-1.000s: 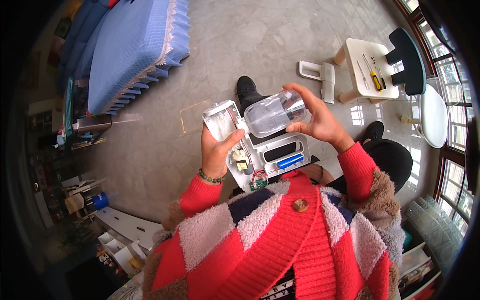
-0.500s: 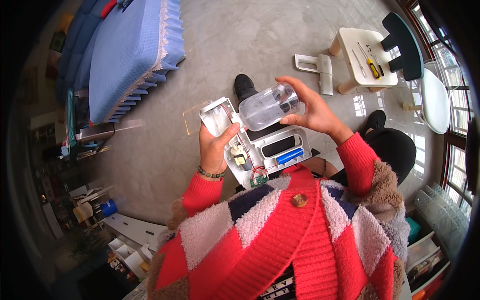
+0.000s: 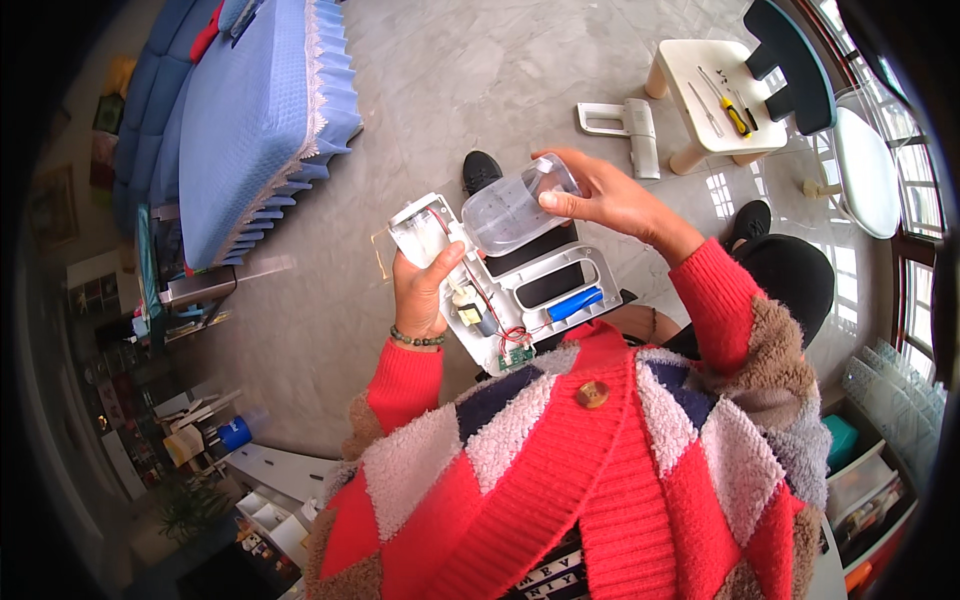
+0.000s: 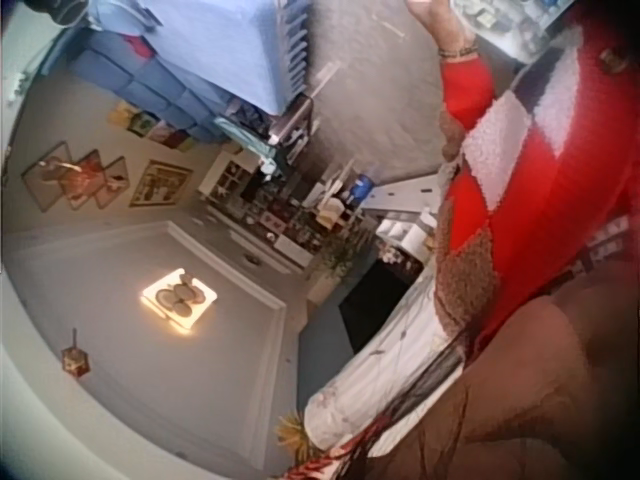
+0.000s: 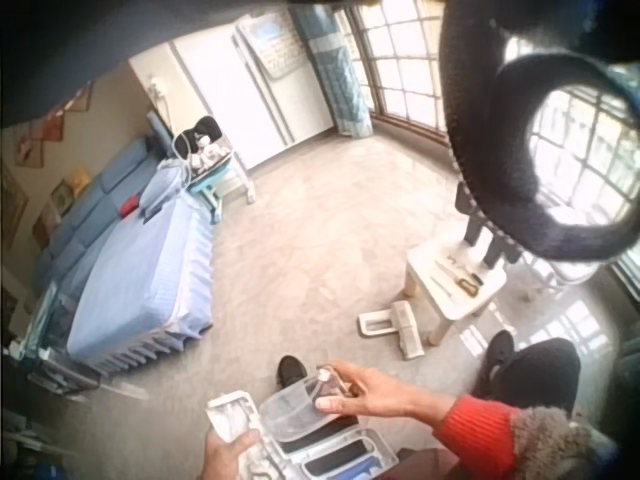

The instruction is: The person assembles a white handheld appliance by inserting a transparent water tank, connecting a tube, and attaching the outer casing. They then press a button to activate a blue indicator light.

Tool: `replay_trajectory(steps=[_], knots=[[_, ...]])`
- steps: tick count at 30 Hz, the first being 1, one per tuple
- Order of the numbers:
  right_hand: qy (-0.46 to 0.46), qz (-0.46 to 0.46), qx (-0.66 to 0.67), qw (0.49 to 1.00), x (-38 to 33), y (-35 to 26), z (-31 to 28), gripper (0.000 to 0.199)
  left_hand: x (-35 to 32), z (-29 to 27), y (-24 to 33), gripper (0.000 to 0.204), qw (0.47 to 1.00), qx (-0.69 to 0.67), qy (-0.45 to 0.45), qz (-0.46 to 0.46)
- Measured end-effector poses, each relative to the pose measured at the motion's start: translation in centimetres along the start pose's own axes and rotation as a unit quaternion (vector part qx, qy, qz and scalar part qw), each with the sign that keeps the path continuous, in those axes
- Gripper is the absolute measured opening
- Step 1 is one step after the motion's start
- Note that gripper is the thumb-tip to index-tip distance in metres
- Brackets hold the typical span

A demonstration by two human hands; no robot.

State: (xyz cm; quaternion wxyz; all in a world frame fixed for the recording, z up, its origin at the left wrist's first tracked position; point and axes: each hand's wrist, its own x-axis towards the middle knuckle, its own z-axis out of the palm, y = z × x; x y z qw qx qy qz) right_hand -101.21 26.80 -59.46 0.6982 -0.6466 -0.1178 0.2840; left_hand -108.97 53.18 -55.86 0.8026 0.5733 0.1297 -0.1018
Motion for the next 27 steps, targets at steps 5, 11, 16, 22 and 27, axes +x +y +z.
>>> replay_trajectory(steps=[5,11,16,22,27], knots=[[0.006,0.013,0.045,0.999,-0.7,-0.7,0.1,0.078,0.2,0.4,-0.2,0.038,1.000,0.018,-0.015,0.019],[0.026,0.030,0.026,0.999,-1.2,-0.7,-0.6,0.076,0.4,0.6,-0.4,0.038,0.999,0.030,-0.028,-0.004],[0.024,0.056,0.053,0.997,-1.9,-0.1,-0.3,0.079,0.6,0.8,-0.3,0.040,0.998,0.041,-0.043,-0.016],[0.089,-0.025,0.049,0.995,-2.4,-0.3,0.8,0.093,0.5,1.0,0.0,0.049,0.999,0.005,-0.045,0.016],[0.122,0.016,-0.020,0.992,-1.6,-1.9,0.1,0.085,2.1,0.5,1.2,0.048,0.993,0.007,-0.072,-0.094]])
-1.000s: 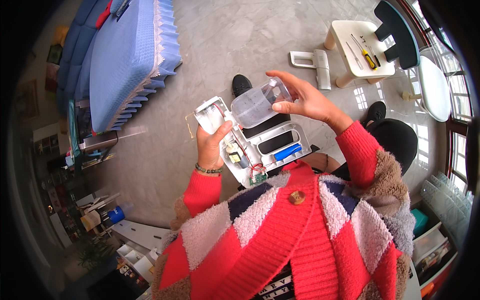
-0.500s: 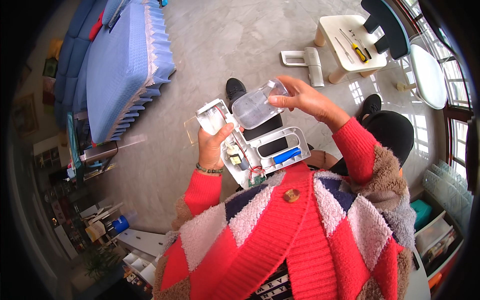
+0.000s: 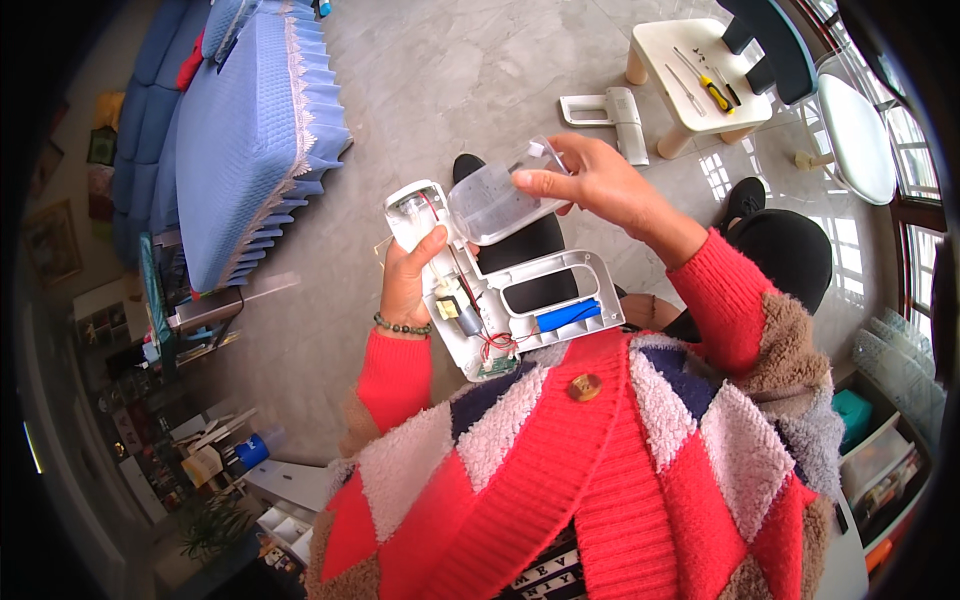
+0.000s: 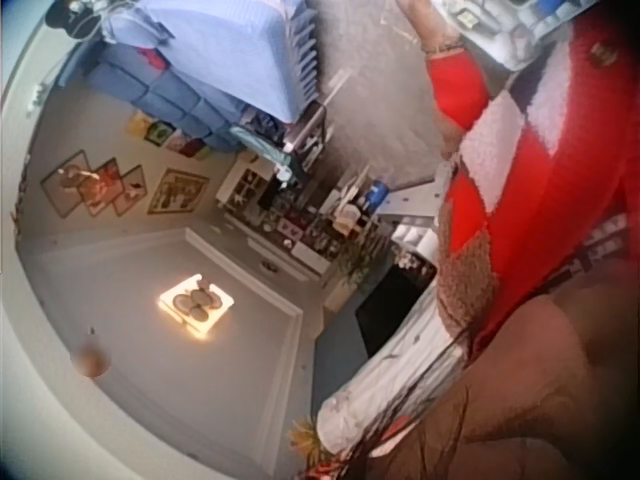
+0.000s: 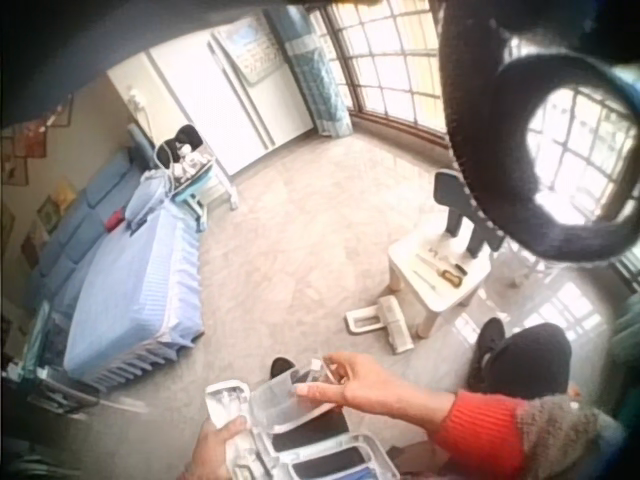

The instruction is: The person assembles a white handheld appliance by inserting a transparent water tank, connecting a tube, and attaching the outer casing. They then press a button to activate a blue indicator light.

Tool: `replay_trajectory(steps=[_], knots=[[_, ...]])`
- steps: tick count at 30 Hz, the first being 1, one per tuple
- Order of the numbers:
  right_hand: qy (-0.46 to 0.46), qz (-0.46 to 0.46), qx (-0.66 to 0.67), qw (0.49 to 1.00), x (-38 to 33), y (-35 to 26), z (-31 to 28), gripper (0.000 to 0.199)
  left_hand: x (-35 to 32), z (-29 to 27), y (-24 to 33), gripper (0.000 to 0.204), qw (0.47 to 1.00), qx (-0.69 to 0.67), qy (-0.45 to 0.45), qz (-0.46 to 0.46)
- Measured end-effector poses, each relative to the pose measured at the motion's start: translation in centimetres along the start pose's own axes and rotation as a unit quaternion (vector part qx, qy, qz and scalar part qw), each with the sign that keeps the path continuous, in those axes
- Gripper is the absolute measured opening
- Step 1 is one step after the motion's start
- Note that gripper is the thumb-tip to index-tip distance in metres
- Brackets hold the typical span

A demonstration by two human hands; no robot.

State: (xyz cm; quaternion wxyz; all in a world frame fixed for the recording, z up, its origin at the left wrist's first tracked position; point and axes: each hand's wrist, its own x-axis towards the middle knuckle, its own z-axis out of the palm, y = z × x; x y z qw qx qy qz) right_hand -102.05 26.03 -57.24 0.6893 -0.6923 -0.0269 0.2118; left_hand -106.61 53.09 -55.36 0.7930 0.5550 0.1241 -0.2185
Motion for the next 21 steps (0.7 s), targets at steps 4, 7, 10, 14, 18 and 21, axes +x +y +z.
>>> replay_trajectory(steps=[4,7,10,14,18,21], knots=[[0.013,0.011,0.009,1.000,0.6,-1.0,0.0,0.076,1.0,-0.3,1.0,0.037,0.995,-0.072,-0.017,-0.071],[0.023,0.028,0.029,0.999,0.2,-1.4,0.2,0.076,1.3,-0.1,1.4,0.032,0.995,-0.082,-0.006,-0.063],[0.003,0.052,0.039,0.998,-0.4,-1.6,-0.1,0.076,1.2,0.2,1.5,0.031,0.994,-0.087,-0.005,-0.061],[0.005,0.035,0.056,0.998,-0.7,-1.4,0.2,0.075,1.1,0.2,1.4,0.030,0.995,-0.080,-0.016,-0.049],[-0.011,0.038,0.054,0.998,-0.6,-1.3,0.0,0.076,1.1,0.0,1.7,0.031,0.994,-0.077,-0.018,-0.071],[-0.012,0.039,0.040,0.998,-0.5,-1.2,-0.1,0.076,0.9,0.2,1.7,0.032,0.997,-0.047,-0.016,-0.052]])
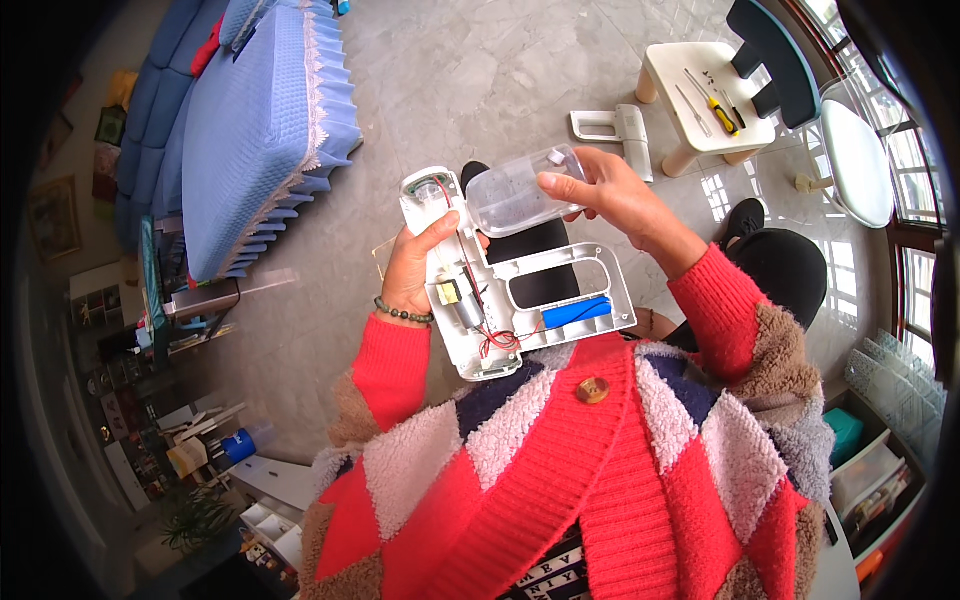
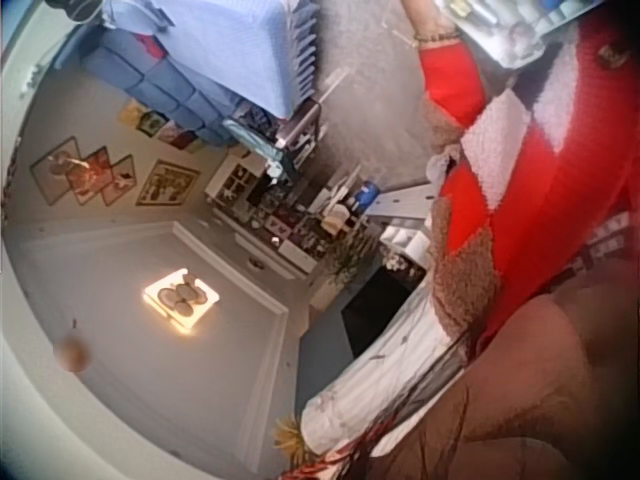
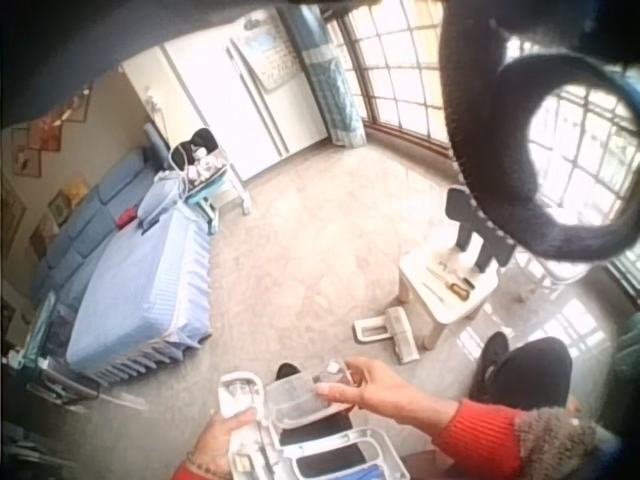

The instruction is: The person assembles a white handheld appliance by inserting a transparent water tank, connecting a tube, and attaching the outer casing. They then press a button to activate a blue indicator light.

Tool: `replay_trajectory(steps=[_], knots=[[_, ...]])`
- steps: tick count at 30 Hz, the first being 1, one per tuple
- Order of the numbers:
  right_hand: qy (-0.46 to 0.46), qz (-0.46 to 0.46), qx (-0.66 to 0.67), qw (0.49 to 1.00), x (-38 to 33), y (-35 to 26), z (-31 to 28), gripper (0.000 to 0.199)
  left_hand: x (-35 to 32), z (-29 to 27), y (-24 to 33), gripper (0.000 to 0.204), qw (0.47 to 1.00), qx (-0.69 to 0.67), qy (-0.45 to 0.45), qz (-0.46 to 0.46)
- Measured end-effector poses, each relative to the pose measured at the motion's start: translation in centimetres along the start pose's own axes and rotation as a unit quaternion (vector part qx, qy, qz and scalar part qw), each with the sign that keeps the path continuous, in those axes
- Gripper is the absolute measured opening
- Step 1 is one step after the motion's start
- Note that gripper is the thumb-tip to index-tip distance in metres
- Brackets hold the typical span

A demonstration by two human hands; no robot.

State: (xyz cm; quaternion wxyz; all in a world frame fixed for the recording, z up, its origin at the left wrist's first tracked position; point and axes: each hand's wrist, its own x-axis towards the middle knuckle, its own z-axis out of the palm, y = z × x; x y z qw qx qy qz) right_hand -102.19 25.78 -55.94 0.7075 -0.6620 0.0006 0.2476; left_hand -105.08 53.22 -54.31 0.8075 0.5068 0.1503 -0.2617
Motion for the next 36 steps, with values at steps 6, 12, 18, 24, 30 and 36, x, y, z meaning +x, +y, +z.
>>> replay_trajectory(steps=[6,12,18,24,30,36], knots=[[0.023,-0.018,-0.004,1.000,-1.2,0.6,-0.1,0.076,-0.9,1.9,-0.3,0.033,0.994,0.073,0.015,0.084],[-0.049,-0.134,0.069,0.987,-5.3,0.5,-1.1,0.072,-3.7,4.0,-0.2,0.054,0.939,0.228,0.019,0.256],[-0.031,-0.183,0.018,0.982,-7.7,0.3,-1.5,0.081,-4.7,4.6,-0.2,0.056,0.914,0.297,-0.031,0.274],[-0.044,-0.116,-0.008,0.992,-8.3,0.2,-2.1,0.094,-4.4,4.0,-1.1,0.060,0.925,0.267,-0.048,0.265],[-0.057,-0.089,0.021,0.994,-7.8,0.9,-2.1,0.092,-4.0,3.2,-2.2,0.065,0.920,0.255,-0.050,0.294],[-0.051,-0.079,0.008,0.996,-7.1,1.7,-1.7,0.084,-3.3,2.3,-2.2,0.065,0.937,0.254,-0.041,0.236]])
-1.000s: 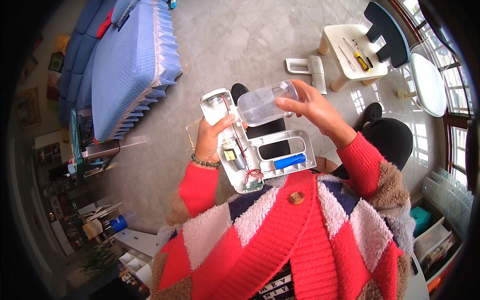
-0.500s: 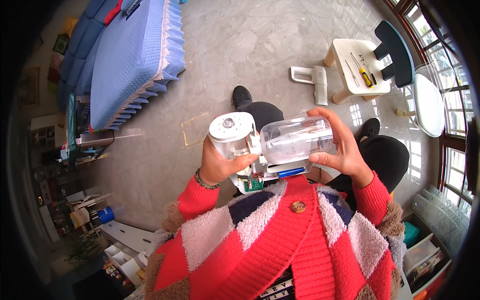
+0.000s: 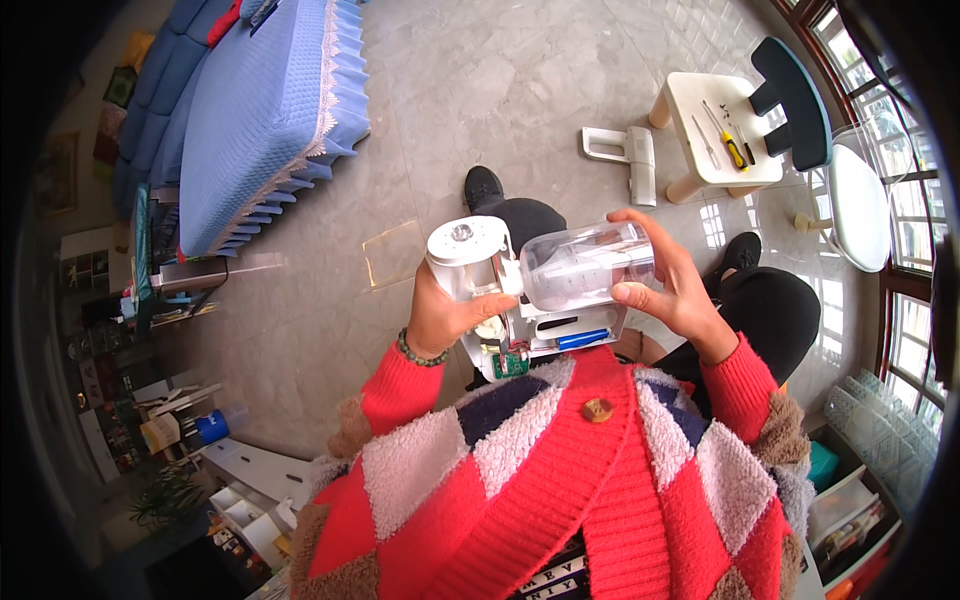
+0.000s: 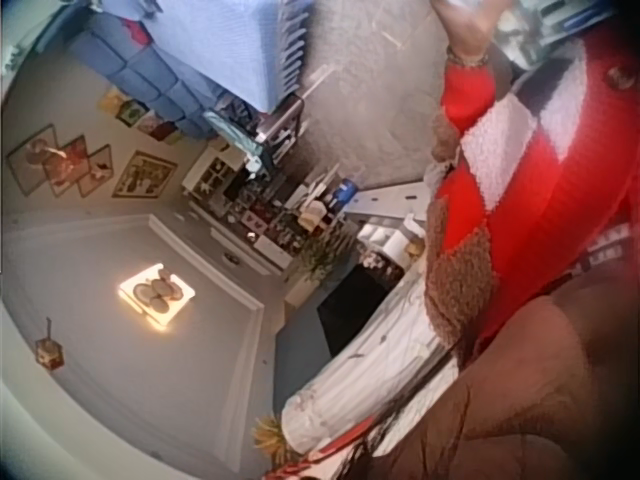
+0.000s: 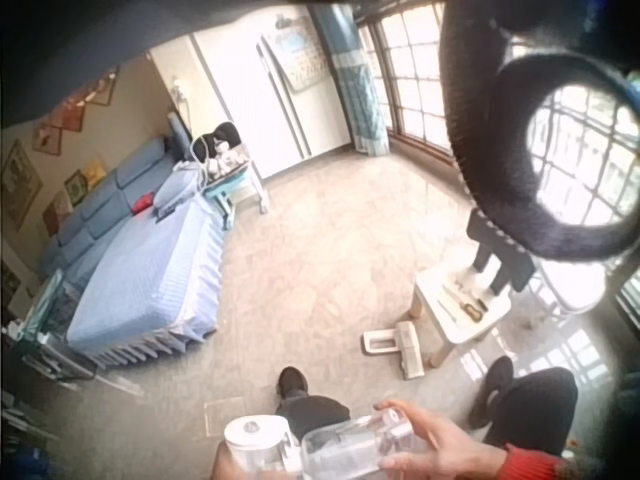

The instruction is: The person assembles a white handheld appliance by inserting a transparent water tank, connecting a tube, and attaching the outer casing. They then press a button to activate a blue indicator light.

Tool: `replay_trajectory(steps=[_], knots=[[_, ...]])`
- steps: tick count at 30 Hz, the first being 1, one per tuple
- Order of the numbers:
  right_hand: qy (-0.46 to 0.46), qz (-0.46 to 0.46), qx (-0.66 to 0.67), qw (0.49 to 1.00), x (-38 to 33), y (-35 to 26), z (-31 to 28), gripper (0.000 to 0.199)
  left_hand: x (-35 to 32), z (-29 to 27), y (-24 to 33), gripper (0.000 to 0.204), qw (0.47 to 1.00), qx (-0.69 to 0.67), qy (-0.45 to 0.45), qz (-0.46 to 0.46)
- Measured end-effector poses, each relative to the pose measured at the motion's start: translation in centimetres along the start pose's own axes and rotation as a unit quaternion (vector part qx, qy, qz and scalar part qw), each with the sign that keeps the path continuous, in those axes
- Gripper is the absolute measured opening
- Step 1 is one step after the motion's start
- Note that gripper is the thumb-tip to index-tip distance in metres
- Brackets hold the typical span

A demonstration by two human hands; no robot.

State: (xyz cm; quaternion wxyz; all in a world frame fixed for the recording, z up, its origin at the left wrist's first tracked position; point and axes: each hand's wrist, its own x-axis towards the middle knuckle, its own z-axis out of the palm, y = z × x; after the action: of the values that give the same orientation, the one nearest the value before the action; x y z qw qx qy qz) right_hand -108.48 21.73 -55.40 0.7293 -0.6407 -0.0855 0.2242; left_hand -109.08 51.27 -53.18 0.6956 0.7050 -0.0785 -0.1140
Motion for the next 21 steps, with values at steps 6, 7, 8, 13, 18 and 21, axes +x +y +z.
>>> replay_trajectory(steps=[6,7,8,13,18,21], knots=[[0.020,-0.030,-0.003,0.999,0.49,0.44,0.60,0.078,0.12,0.46,0.18,0.058,0.999,-0.022,0.038,-0.003],[0.017,-0.035,-0.015,0.999,0.50,0.42,0.62,0.079,0.17,0.47,0.25,0.058,0.999,-0.019,0.032,0.003],[0.013,-0.040,-0.024,0.999,0.48,0.37,0.59,0.079,0.20,0.45,0.31,0.058,0.999,-0.018,0.026,0.008],[0.023,-0.051,0.033,0.998,0.49,0.17,0.92,0.077,0.07,0.47,0.41,0.056,1.000,0.001,0.027,-0.005],[-0.022,0.085,0.137,0.987,0.59,0.26,0.42,0.054,0.25,0.90,0.35,0.055,0.999,0.007,0.040,-0.023],[-0.004,0.045,0.138,0.989,0.69,0.84,0.84,0.052,0.55,0.90,0.59,0.056,0.999,0.012,0.035,-0.035]])
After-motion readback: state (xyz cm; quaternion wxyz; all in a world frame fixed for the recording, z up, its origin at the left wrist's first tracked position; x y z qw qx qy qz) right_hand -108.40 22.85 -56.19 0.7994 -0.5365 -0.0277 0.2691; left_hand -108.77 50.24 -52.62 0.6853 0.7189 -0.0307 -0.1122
